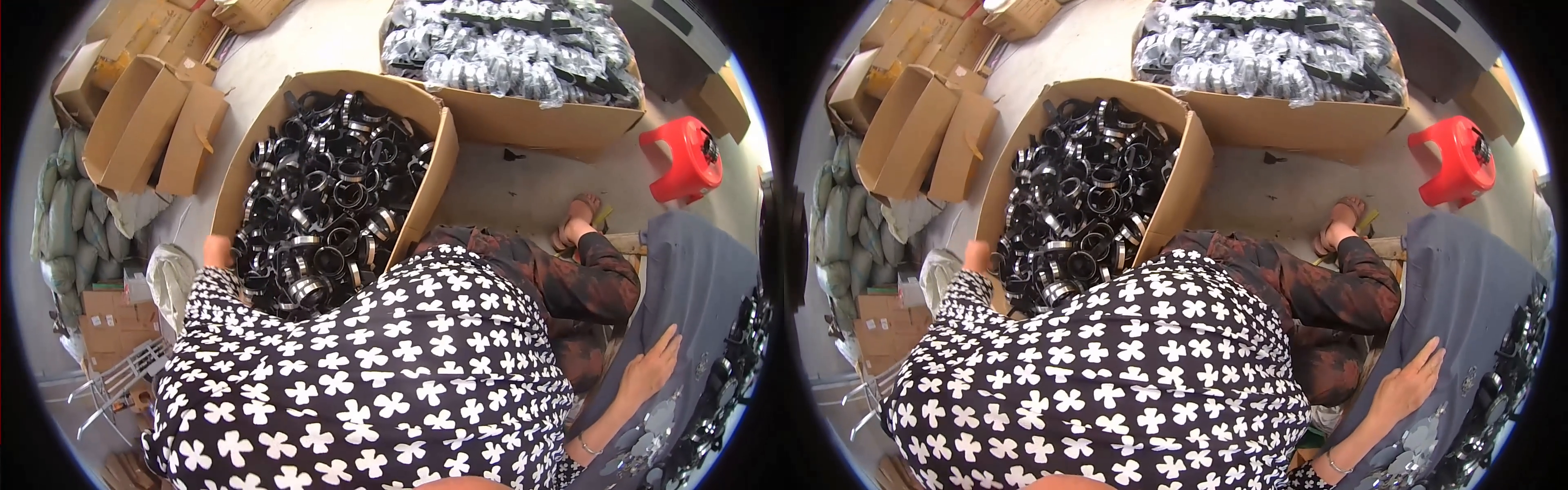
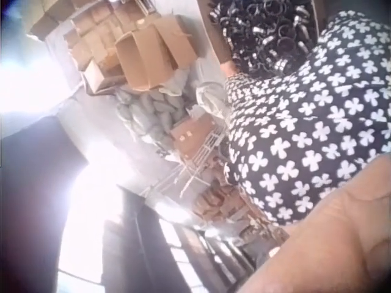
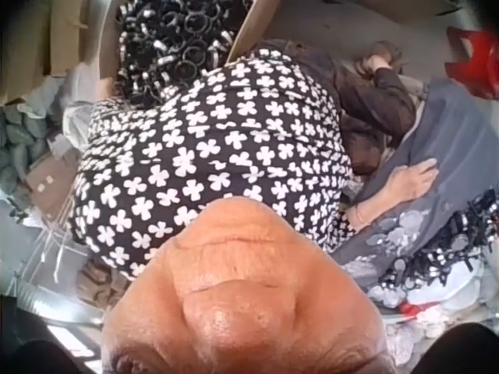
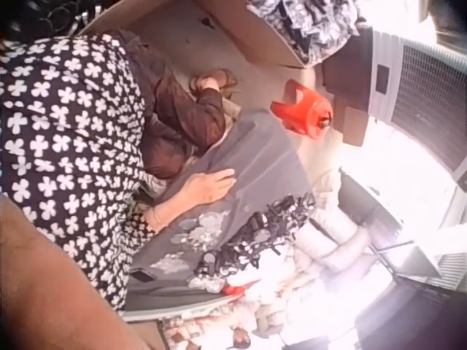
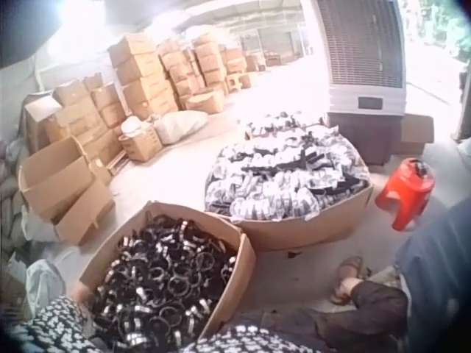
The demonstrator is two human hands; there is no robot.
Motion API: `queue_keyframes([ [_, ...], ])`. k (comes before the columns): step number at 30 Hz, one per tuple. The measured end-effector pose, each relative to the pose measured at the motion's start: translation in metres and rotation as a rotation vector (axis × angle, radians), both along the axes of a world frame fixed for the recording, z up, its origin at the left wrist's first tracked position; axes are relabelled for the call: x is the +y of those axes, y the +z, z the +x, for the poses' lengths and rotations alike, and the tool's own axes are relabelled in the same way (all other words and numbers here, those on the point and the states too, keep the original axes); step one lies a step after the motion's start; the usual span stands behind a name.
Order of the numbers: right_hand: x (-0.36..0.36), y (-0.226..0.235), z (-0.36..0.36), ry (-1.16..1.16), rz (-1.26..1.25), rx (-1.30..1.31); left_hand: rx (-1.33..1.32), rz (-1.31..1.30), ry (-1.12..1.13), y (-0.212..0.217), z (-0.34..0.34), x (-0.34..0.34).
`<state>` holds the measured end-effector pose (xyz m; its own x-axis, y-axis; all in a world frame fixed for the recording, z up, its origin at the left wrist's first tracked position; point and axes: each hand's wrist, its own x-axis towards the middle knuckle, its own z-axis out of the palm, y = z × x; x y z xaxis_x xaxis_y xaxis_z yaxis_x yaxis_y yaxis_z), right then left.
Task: The person assembles mirrors by picking up clamp mounts, mirror plates, and clips, attaching the pieces together by hand, and placing the assembled mirrors in a pile on the table.
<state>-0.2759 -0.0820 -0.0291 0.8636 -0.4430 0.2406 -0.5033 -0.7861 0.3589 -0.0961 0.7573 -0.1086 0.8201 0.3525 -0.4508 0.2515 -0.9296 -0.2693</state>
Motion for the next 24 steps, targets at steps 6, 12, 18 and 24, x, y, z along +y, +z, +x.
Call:
queue_keyframes([
  [6,-0.007,-0.001,-0.009,0.029,-0.032,-0.013,-0.076,-0.188,0.476,-0.164,-0.048,-0.007],
  [12,-0.004,-0.001,-0.007,0.038,-0.055,0.039,-0.35,-0.98,1.055,-0.152,-0.032,-0.109],
  [18,-0.007,-0.006,0.0,0.045,-0.022,0.003,-0.531,-1.016,0.916,-0.079,0.002,-0.22],
  [24,0.0,-0.002,0.0,0.011,-0.003,-0.009,-0.43,-1.11,0.756,-0.022,0.056,-0.349],
])
